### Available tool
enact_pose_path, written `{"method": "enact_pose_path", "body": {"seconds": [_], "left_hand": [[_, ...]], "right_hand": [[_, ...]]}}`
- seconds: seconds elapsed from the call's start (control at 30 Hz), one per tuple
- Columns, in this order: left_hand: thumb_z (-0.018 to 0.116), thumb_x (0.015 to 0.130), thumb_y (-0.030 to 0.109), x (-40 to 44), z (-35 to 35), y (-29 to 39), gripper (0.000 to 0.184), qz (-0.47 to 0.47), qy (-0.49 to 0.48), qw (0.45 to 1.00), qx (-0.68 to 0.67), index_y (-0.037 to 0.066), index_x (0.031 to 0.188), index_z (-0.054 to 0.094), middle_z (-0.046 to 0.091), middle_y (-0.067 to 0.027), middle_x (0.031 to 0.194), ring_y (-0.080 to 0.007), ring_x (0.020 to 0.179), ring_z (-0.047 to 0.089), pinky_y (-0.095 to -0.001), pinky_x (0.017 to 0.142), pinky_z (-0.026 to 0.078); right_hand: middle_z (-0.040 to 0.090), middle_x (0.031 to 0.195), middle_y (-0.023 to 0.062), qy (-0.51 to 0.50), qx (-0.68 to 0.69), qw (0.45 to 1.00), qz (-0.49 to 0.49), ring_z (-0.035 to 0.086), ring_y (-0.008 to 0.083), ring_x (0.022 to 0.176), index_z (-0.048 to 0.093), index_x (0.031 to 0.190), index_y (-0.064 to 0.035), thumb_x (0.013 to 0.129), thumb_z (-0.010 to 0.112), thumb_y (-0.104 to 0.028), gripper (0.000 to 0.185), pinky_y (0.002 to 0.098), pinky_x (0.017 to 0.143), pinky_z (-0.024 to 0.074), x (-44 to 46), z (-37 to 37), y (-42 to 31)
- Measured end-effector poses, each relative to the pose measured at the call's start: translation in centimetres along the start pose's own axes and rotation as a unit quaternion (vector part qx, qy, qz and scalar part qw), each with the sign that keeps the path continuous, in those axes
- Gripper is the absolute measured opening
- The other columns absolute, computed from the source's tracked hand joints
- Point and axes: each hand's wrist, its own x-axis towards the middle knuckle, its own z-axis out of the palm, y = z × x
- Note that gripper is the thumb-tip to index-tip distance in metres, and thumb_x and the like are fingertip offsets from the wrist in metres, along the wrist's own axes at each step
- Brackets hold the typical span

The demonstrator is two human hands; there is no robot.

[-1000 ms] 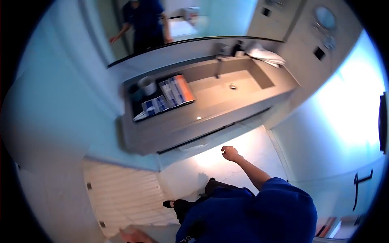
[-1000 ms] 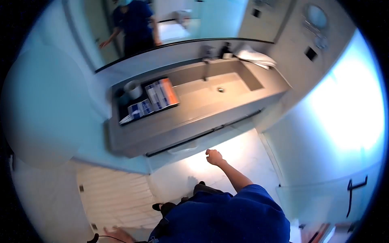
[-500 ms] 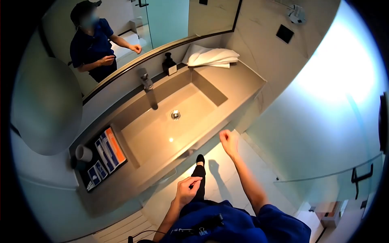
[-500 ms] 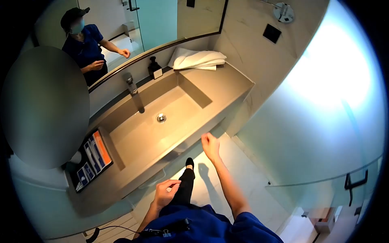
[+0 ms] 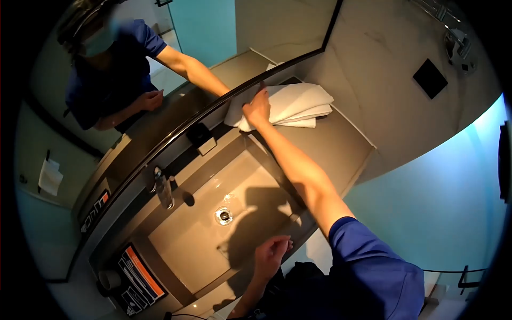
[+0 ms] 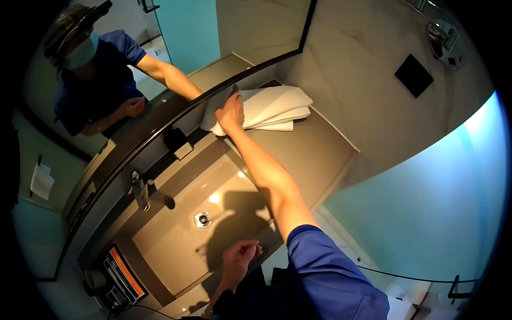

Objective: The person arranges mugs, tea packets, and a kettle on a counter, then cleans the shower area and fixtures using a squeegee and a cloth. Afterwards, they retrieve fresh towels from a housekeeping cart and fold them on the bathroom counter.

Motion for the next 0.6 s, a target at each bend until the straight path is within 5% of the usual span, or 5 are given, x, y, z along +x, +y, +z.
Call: {"method": "enact_pose_path", "body": {"seconds": [0.27, 0.33, 0.47, 0.53, 0.6], "left_hand": [[0.043, 0.070, 0.079, 15.8, 9.4, 0.5, 0.099, -0.091, -0.291, 0.821, -0.483, 0.023, 0.145, 0.012, 0.026, -0.0261, 0.141, -0.0431, 0.128, 0.031, -0.0603, 0.102, 0.028], [0.052, 0.085, 0.056, 19.4, 12.0, 1.7, 0.084, -0.123, -0.297, 0.757, -0.569, 0.018, 0.145, 0.009, 0.028, -0.0234, 0.140, -0.0402, 0.125, 0.035, -0.0567, 0.101, 0.031], [0.067, 0.076, 0.003, 17.2, 18.0, 0.9, 0.058, 0.036, -0.148, 0.972, -0.180, 0.005, 0.130, 0.044, 0.048, -0.0103, 0.123, -0.0182, 0.108, 0.049, -0.0292, 0.088, 0.043], [0.069, 0.074, -0.001, 14.0, 19.8, 1.8, 0.049, 0.129, -0.187, 0.974, 0.004, 0.004, 0.120, 0.054, 0.058, -0.0077, 0.110, -0.0154, 0.100, 0.055, -0.0276, 0.086, 0.045], [0.069, 0.071, -0.004, 10.4, 22.1, 1.9, 0.035, 0.137, -0.218, 0.963, 0.085, 0.006, 0.105, 0.065, 0.066, -0.0094, 0.103, -0.0167, 0.094, 0.061, -0.0279, 0.083, 0.048]], "right_hand": [[0.056, 0.089, 0.0085, 0.099, 0.420, 0.901, 0.044, 0.058, 0.0191, 0.075, 0.048, 0.109, 0.0008, 0.064, 0.049, -0.006, 0.046, 0.0346, 0.073, 0.0523, -10.9, -34.1, 3.5], [0.057, 0.108, 0.0204, 0.139, 0.465, 0.860, 0.158, 0.058, 0.0336, 0.099, 0.045, 0.118, 0.0061, 0.057, 0.047, -0.005, 0.062, 0.0423, 0.086, 0.0511, -16.6, -39.7, 2.2], [0.051, 0.117, 0.0153, 0.067, 0.243, 0.915, 0.315, 0.051, 0.0309, 0.110, 0.037, 0.129, -0.0007, 0.054, 0.057, 0.005, 0.077, 0.0387, 0.092, 0.0450, -26.6, -45.6, 12.5], [0.049, 0.122, 0.0144, 0.072, -0.144, 0.965, 0.208, 0.047, 0.0297, 0.116, 0.036, 0.133, -0.0022, 0.057, 0.065, 0.000, 0.081, 0.0398, 0.093, 0.0429, -28.8, -46.0, 14.3], [0.046, 0.127, 0.0146, 0.083, -0.043, 0.970, 0.224, 0.044, 0.0282, 0.119, 0.034, 0.136, -0.0030, 0.059, 0.071, -0.007, 0.085, 0.0392, 0.097, 0.0387, -26.9, -46.7, 11.7]]}}
